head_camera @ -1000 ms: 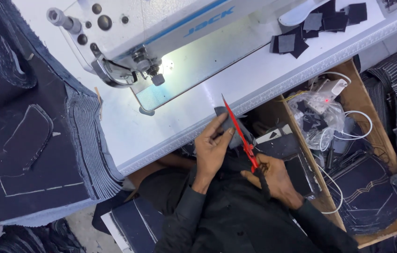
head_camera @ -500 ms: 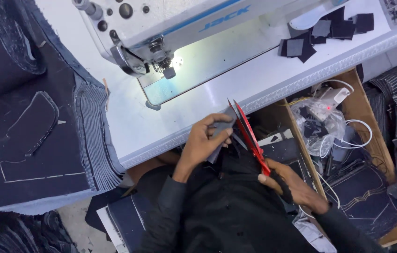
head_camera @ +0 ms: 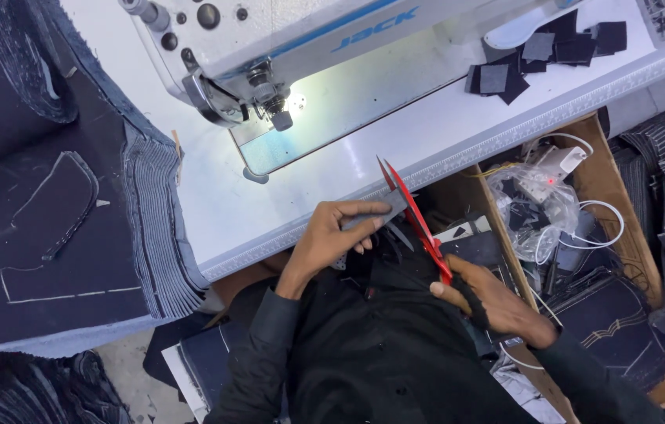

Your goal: The person sits at a sewing machine table and uses red-handled scissors to trim excess fabric from the edges of cut dark denim pocket pieces, one piece at a time. They place trimmed pieces on the table, stack finished pieces on a nearby pile, and periodically pick up new untrimmed pieces to continue trimming.

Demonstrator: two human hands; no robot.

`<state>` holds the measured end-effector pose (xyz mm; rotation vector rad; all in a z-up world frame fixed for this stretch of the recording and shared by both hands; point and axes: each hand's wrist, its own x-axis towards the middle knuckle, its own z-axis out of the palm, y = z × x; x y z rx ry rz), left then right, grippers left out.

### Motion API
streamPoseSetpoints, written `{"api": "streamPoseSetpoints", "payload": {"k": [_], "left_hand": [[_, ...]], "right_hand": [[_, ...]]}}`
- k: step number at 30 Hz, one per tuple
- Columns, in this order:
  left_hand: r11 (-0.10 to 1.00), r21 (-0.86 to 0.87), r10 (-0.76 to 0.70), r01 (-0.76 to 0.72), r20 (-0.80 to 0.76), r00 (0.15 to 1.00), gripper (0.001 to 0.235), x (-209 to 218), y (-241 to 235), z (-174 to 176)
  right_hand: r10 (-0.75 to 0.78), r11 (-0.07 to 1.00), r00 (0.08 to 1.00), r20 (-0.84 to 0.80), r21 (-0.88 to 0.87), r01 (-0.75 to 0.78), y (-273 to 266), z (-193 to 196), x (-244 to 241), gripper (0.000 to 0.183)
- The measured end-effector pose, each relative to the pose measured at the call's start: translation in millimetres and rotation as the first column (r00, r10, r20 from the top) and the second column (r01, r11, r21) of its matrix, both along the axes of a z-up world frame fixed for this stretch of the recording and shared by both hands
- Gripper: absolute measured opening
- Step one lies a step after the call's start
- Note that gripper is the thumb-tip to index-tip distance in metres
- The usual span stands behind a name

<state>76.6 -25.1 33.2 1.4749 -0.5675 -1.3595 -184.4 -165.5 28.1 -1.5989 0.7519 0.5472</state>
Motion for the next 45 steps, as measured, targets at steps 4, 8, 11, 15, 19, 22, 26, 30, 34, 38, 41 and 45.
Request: {"api": "streamPoseSetpoints", "payload": {"k": [4, 8, 11, 15, 19, 22, 26, 30, 34, 38, 41, 45], "left_hand": [[1.000, 0.010, -0.006, 0.006, 0.006, 1.000, 0.030, 1, -6, 8], [1.000, 0.010, -0.010, 0.010, 0.004, 1.000, 0.030, 0, -6, 7], [1.000, 0.017, 0.002, -0.003, 0.025, 1.000, 0.029, -2, 0, 3], [0.998, 0.061, 0.029, -0.032, 0.040, 0.999, 0.033, 0, 9, 13], [0.991, 0.068, 0.109, -0.113, 0.064, 0.992, 0.039, 5, 12, 20], [0.985, 0.047, 0.160, -0.163, 0.064, 0.985, 0.044, 9, 4, 22], [0.983, 0.034, 0.176, -0.180, 0.090, 0.980, 0.044, 14, -7, 22], [0.975, 0.032, 0.210, -0.218, 0.161, 0.964, 0.044, 25, -15, 27], [0.968, 0.035, 0.238, -0.247, 0.173, 0.956, 0.044, 34, -18, 26], [0.975, 0.023, 0.213, -0.219, 0.165, 0.963, 0.046, 35, -32, 22], [0.990, -0.005, 0.138, -0.139, 0.145, 0.980, 0.047, 35, -59, 20], [1.000, 0.016, 0.007, -0.010, 0.157, 0.988, 0.049, 32, -91, 10]], "right_hand": [[-0.011, 1.000, 0.994, -0.112, 0.013, 0.012, 1, 2, 4, 0.048], [-0.036, 0.994, 0.998, 0.060, -0.106, 0.042, 9, -11, -1, 0.044], [-0.068, 0.980, 0.995, 0.066, -0.185, 0.080, 20, -20, -6, 0.041], [-0.423, 0.887, 0.906, -0.010, 0.200, 0.416, 36, -19, -9, 0.036], [-0.525, 0.837, 0.848, -0.069, 0.141, 0.529, 36, -6, -12, 0.028], [-0.442, 0.890, 0.893, -0.081, 0.086, 0.448, 22, -1, -19, 0.025], [-0.360, 0.931, 0.931, 0.064, -0.035, 0.363, -15, 13, -6, 0.035], [-0.169, 0.985, 0.981, -0.093, 0.009, 0.170, -49, 46, 7, 0.047], [-0.021, 1.000, 0.985, -0.171, -0.014, 0.018, -30, 29, -22, 0.040], [-0.189, 0.981, 0.982, 0.010, -0.043, 0.189, -23, 7, -32, 0.039], [-0.195, 0.980, 0.978, 0.073, -0.023, 0.198, -26, 4, -34, 0.033], [-0.109, 0.987, 0.976, 0.188, -0.092, 0.128, -29, 3, -21, 0.036]]}}
